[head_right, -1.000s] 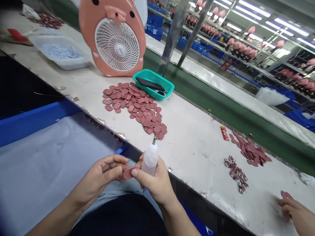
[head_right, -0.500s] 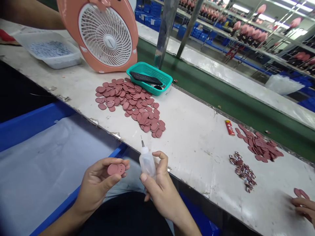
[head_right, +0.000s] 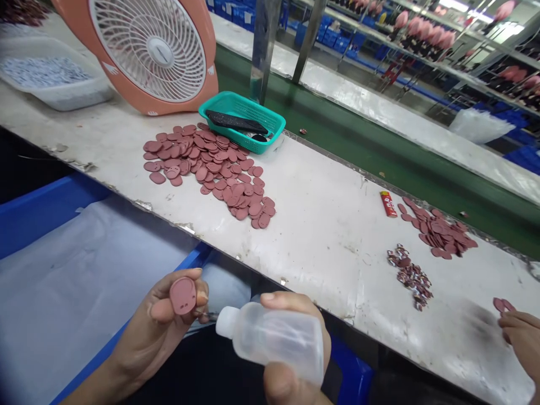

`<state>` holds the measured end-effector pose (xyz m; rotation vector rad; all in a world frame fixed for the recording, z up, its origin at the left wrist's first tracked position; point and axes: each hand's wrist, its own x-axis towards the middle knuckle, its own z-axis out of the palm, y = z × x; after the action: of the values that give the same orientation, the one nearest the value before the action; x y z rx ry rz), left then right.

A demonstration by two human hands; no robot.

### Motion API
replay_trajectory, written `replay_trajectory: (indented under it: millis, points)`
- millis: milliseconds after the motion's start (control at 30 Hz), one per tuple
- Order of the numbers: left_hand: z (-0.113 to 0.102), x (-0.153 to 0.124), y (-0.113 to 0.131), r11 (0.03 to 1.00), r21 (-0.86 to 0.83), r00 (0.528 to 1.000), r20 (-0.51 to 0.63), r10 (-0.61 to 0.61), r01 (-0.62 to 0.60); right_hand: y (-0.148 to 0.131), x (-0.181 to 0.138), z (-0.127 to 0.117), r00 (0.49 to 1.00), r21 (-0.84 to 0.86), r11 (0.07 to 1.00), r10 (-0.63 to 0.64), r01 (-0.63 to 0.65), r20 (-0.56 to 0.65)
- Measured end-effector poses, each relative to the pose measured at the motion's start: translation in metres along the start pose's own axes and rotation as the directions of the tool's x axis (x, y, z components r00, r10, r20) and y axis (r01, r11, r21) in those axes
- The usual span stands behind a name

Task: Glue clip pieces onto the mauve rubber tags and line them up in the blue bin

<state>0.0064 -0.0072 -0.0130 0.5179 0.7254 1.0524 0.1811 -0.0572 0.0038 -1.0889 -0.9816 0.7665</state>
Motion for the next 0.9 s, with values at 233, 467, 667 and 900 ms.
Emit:
replay_trajectory:
  millis: [233,467,667,900]
  points:
    - [0.0017,0.0005,0.0014,0.997,0.074,1.0,0.012,0.023,-0.024,-0.0091,-0.0015,0.0039,0.992,-0.031,0.999,-0.014,0.018,0.125]
    - [0.0002,-0.0012,0.0015,0.993,0.114,1.0,0.008,0.023,-0.024,-0.0051,-0.0007,0.0057,0.987,-0.113,0.987,-0.098,0.112,0.126]
    - [0.0002,-0.0013,0.0011,0.994,0.109,0.999,0.022,0.026,-0.028,-0.0073,-0.0013,0.0089,0.99,-0.17,0.979,-0.099,0.115,0.098]
    - [0.0002,-0.0025,0.0005,0.995,0.093,1.0,0.006,0.023,-0.024,-0.0114,-0.0034,0.0096,0.995,-0.141,0.988,-0.049,0.06,0.081]
